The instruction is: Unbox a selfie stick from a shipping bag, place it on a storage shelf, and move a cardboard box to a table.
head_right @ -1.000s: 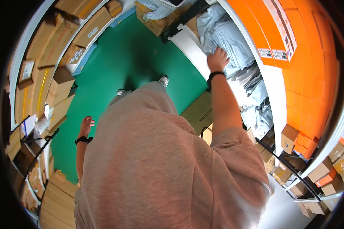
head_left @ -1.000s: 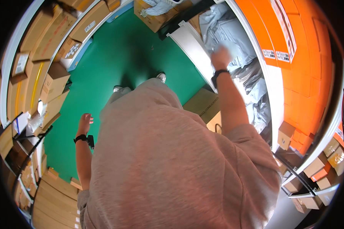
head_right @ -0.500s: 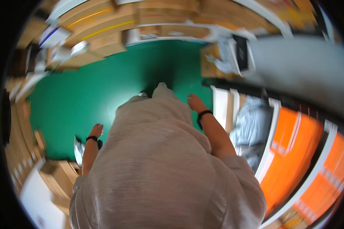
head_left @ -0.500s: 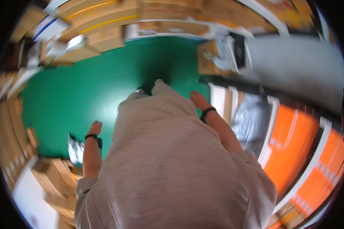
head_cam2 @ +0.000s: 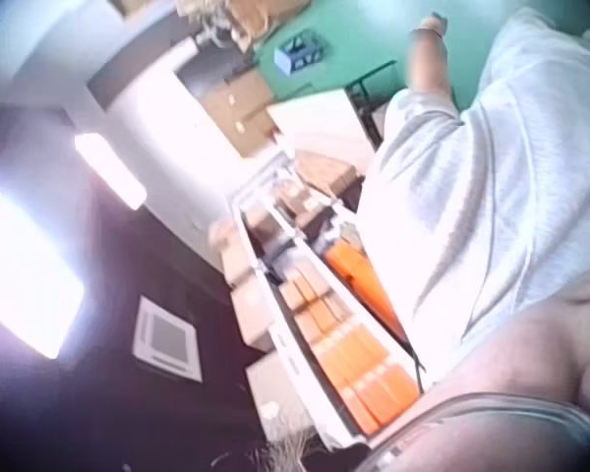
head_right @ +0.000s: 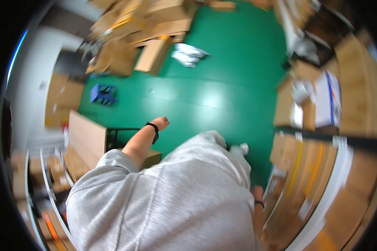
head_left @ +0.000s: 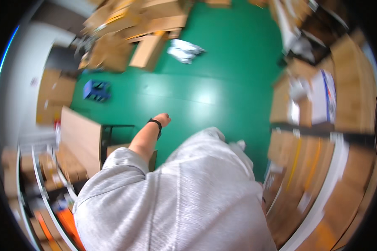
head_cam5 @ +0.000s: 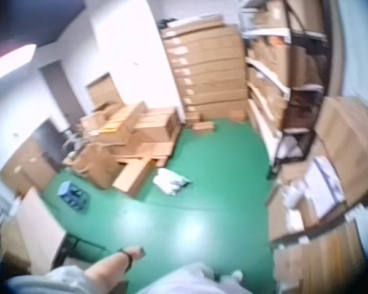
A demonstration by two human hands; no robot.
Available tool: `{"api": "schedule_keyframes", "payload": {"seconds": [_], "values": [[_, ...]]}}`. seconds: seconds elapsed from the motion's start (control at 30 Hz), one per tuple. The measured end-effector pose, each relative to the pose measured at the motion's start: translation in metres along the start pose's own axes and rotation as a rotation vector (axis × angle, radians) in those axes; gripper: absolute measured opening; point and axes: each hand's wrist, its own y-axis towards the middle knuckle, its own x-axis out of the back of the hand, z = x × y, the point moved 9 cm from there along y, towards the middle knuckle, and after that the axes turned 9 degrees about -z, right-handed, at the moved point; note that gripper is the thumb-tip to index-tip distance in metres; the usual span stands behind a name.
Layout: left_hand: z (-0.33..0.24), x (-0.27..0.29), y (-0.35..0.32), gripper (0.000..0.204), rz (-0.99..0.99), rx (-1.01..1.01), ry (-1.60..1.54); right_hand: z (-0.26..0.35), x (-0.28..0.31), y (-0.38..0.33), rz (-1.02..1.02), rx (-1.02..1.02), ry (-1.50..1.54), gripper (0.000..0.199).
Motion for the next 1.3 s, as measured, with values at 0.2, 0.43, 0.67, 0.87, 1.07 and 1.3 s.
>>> {"api": "schedule_keyframes", "payload": {"seconds": [0.2, 0.43, 0.67, 0.87, 1.07, 1.3], "values": [[0.17, -0.015, -0.057, 0.045, -0.33, 0.478, -0.489, 0.171, 0.214, 0.156, 0.027, -0.116, 0.34, 0.023], [0.134, -0.123, -0.115, 0.046, -0.028, 0.721, -0.5, 0.34, 0.327, 0.296, 0.105, 0.025, 0.148, 0.025], [0.061, -0.055, -0.057, 0.041, -0.136, 0.558, -0.61, 0.537, 0.327, 0.358, 0.224, 0.458, -0.056, 0.027], [0.001, 0.032, 0.042, 0.045, -0.198, 0.383, -0.756, 0.601, 0.319, 0.472, 0.383, 0.712, -0.787, 0.033], [-0.046, 0.062, 0.131, 0.05, -0.108, 0.393, -0.674, 0.629, 0.364, 0.596, 0.267, 0.731, -0.745, 0.043], [-0.082, 0.218, 0.235, 0.031, -0.048, 0.43, -0.59, 0.699, 0.463, 0.692, -0.003, 0.257, -0.283, 0.015]]}}
